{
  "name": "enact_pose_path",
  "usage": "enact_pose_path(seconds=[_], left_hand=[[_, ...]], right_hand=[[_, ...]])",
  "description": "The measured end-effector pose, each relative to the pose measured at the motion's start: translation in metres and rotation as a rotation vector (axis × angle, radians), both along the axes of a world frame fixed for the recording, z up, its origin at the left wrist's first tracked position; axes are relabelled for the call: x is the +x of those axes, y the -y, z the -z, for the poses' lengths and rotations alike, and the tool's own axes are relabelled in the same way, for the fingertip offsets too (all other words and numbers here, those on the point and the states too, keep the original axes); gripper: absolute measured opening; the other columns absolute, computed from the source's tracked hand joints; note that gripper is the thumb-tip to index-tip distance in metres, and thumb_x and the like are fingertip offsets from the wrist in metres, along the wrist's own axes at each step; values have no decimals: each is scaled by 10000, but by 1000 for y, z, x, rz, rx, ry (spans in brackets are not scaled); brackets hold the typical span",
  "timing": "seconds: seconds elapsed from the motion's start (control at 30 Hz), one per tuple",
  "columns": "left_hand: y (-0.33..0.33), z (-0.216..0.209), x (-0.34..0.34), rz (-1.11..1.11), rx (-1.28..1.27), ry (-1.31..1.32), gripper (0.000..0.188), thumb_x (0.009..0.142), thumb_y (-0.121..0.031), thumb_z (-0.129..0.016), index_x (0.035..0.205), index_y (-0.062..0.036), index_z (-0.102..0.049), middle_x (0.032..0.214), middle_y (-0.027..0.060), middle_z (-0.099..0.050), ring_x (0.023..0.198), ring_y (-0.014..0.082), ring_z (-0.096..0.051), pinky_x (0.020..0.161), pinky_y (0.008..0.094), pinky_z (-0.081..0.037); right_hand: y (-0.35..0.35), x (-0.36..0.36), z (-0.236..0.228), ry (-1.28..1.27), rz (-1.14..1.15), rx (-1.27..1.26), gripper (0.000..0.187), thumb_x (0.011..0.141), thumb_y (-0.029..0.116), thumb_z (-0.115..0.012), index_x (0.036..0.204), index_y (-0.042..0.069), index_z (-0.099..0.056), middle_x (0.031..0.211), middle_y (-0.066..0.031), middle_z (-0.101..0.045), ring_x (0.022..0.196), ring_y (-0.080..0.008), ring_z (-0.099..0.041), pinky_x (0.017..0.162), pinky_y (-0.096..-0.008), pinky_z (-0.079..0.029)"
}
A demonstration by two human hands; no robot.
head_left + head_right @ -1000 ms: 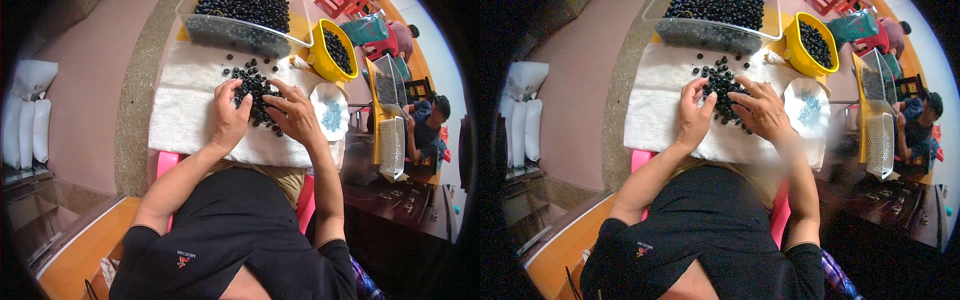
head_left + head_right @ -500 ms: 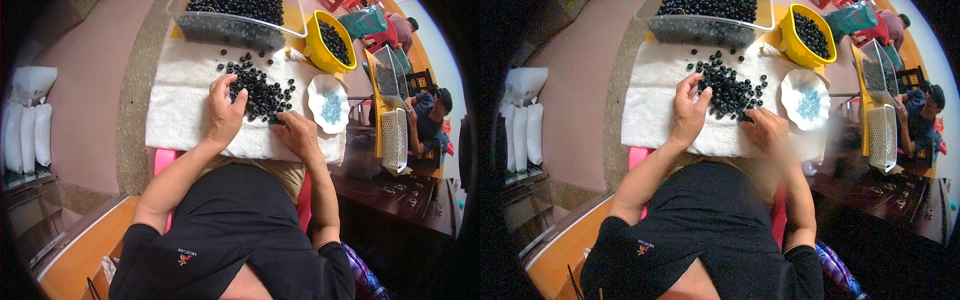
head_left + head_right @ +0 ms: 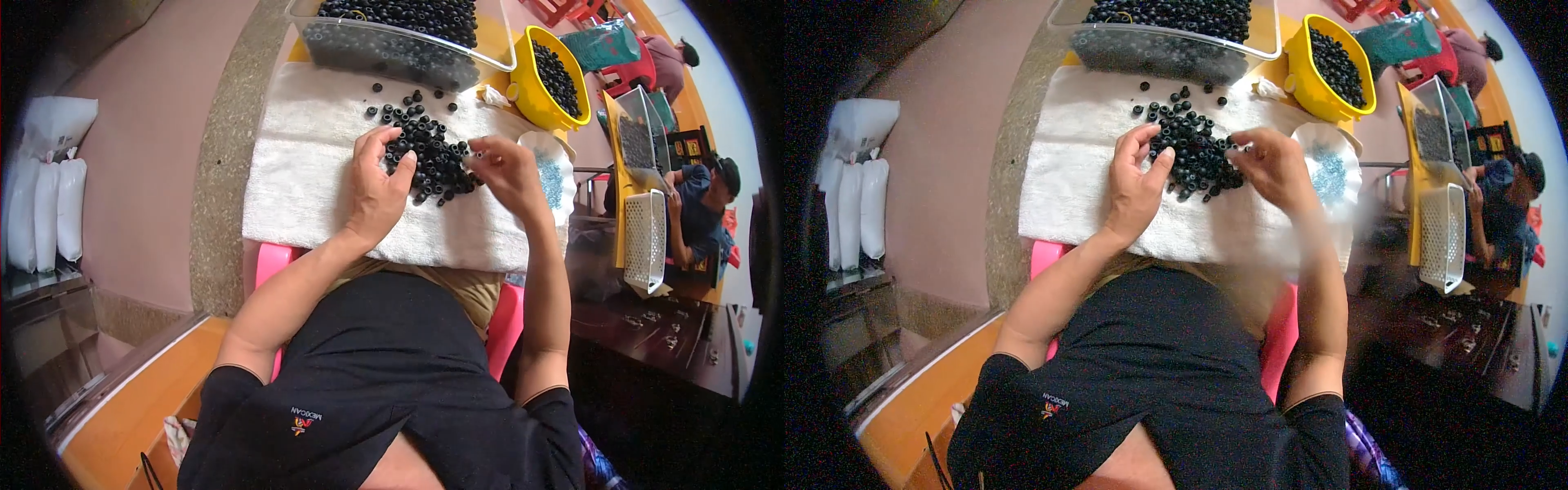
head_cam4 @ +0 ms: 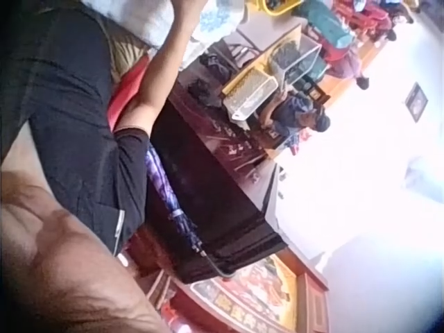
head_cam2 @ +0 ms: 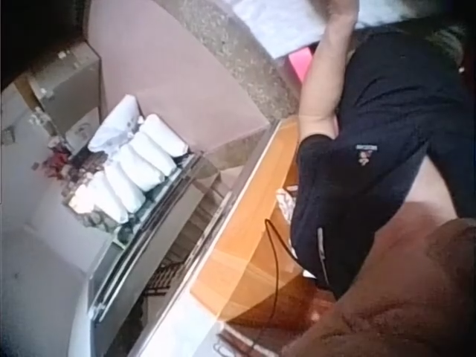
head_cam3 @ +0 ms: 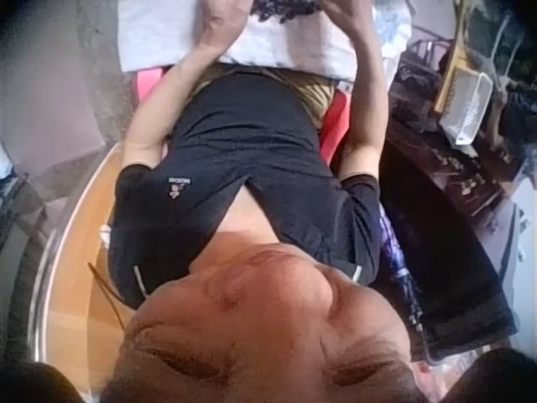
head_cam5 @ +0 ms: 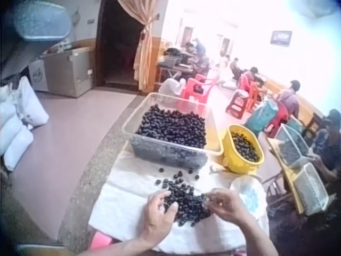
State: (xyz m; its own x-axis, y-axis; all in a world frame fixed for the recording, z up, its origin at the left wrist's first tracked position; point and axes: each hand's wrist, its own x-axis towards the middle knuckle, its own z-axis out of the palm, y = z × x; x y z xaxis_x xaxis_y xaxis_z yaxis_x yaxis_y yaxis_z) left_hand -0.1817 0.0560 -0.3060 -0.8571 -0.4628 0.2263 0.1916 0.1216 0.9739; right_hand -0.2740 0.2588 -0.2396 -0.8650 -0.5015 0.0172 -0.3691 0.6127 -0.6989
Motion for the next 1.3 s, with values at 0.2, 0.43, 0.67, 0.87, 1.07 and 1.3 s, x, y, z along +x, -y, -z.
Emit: enact_pose_path(seconds=[0.2,0.43,0.67,0.87,1.07,1.3], left_hand=[[1,-2,1,-7,-50,2,344,861,-120,-662,1173,5,-592,1235,171,-564,1149,300,-560,998,379,-442],[1,-7,2,1,-74,13,342,858,-102,-658,1167,21,-580,1227,192,-568,1167,331,-549,1031,399,-428],[2,-4,2,-7,-32,-19,337,863,-100,-649,1171,18,-574,1241,191,-551,1188,329,-533,1045,398,-416],[3,-11,3,0,-40,24,353,852,-95,-662,1172,21,-568,1244,193,-547,1192,331,-527,1053,403,-410],[2,-7,2,4,-33,9,345,860,-103,-656,1165,27,-563,1244,200,-544,1188,336,-527,1053,405,-410],[3,-6,2,4,-34,1,347,864,-107,-650,1168,31,-554,1237,205,-542,1185,343,-525,1049,409,-412]], right_hand=[[35,-42,8,-448,-128,121,267,867,40,-613,1123,0,-678,1164,-196,-665,1092,-377,-620,949,-405,-489],[43,-53,25,-358,-88,56,348,817,-39,-506,1102,25,-695,1055,-181,-706,984,-365,-661,901,-404,-518],[63,-53,29,-670,-146,188,316,792,-44,-519,1031,31,-713,995,-174,-713,965,-365,-659,882,-405,-516],[59,-55,30,-615,-75,136,298,807,-6,-538,1048,58,-701,1007,-132,-692,934,-348,-658,816,-438,-528],[65,-55,31,-650,-19,460,237,804,19,-538,972,71,-697,932,-130,-649,881,-340,-650,795,-445,-522],[58,-55,25,-511,-79,318,278,803,32,-538,1011,98,-709,978,-123,-669,919,-344,-658,810,-426,-522]])
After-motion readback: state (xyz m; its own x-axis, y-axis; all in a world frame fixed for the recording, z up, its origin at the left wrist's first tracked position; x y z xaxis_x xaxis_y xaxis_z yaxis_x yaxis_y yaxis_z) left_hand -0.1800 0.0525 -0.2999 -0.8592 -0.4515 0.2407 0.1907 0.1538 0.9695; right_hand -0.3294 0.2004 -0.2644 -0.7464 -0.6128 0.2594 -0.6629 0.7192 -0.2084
